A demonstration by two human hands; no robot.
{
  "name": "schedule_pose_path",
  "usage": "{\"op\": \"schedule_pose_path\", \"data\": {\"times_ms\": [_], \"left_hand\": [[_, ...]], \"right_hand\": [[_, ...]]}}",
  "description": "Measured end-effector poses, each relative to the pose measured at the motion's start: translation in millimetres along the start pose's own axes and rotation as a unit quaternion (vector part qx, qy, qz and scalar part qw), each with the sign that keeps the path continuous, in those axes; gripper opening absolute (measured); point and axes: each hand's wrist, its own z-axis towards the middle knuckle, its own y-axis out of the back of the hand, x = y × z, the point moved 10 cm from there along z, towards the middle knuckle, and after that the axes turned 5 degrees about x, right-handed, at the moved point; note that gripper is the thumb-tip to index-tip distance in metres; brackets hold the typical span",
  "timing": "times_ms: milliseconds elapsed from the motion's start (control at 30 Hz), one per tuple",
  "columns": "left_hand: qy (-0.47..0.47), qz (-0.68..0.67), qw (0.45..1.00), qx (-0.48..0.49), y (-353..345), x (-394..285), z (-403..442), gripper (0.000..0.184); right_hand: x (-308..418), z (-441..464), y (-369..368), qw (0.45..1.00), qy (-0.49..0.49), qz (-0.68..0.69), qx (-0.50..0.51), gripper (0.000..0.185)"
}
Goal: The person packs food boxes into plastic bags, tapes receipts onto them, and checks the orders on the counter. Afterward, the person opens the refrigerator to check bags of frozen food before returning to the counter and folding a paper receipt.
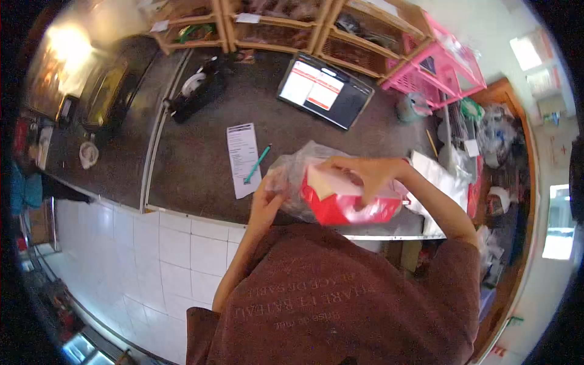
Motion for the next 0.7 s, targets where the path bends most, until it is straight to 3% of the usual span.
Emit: {"op": "schedule_pose_path", "data": {"times_ms": [100,133,167,200,267,333,400,467,533,600,633,667,700], "left_hand": [[-0.108,0.322,0.929,0.146,-51.3,-37.3,-14.8,0.052],[-0.075,0.332,0.919,0.197,-80.8,-49.4,-20.4,0.059],[-0.15,0.383,0.897,0.16,-99.3,-80.4,-21.9,0.062],[-0.225,0.429,0.866,0.124,-118.2,-108.0,-24.3,0.065],[-0.231,0.271,0.93,0.09,-124.8,-127.8,-12.0,0.076],[-0.179,0.045,0.98,0.074,-114.6,-120.2,2.3,0.087],[-0.234,0.042,0.97,0.051,-117.1,-122.4,-1.9,0.089],[-0.258,0.08,0.962,0.038,-127.1,-122.7,-7.8,0.088],[-0.275,0.156,0.948,-0.022,-126.9,-124.8,-7.2,0.089],[-0.301,0.187,0.931,-0.092,-138.6,-139.9,-13.9,0.081],[-0.304,0.177,0.933,-0.081,-149.6,-140.1,-12.5,0.08],[-0.307,0.169,0.934,-0.072,-158.2,-140.9,-9.4,0.08],[-0.311,0.161,0.935,-0.063,-164.7,-139.8,-6.2,0.08]], "right_hand": [[-37.2,-11.4,12.6,0.93,0.083,-0.313,-0.174,0.093],[-30.6,-6.4,4.8,0.934,0.031,-0.31,-0.176,0.091],[-20.5,5.6,-2.0,0.935,-0.02,-0.306,-0.178,0.089],[-33.7,28.3,-24.4,0.936,-0.016,-0.344,-0.072,0.087],[-47.4,47.1,-39.2,0.917,0.007,-0.388,-0.096,0.079],[-37.0,16.4,-33.4,0.85,0.01,-0.436,-0.296,0.068],[-41.2,-46.8,-17.2,0.756,-0.056,-0.527,-0.383,0.056],[-43.8,-110.0,7.2,0.825,-0.228,-0.459,-0.236,0.05],[-50.9,-159.5,0.4,0.93,-0.265,-0.254,-0.032,0.046],[-44.1,-182.7,-6.2,0.977,-0.123,-0.171,0.039,0.039],[-28.0,-194.5,19.5,0.986,0.034,-0.131,-0.094,0.033],[-20.4,-219.8,45.9,0.952,0.194,-0.087,-0.22,0.027],[-37.4,-252.5,80.0,0.916,0.187,-0.071,-0.349,0.024]]}}
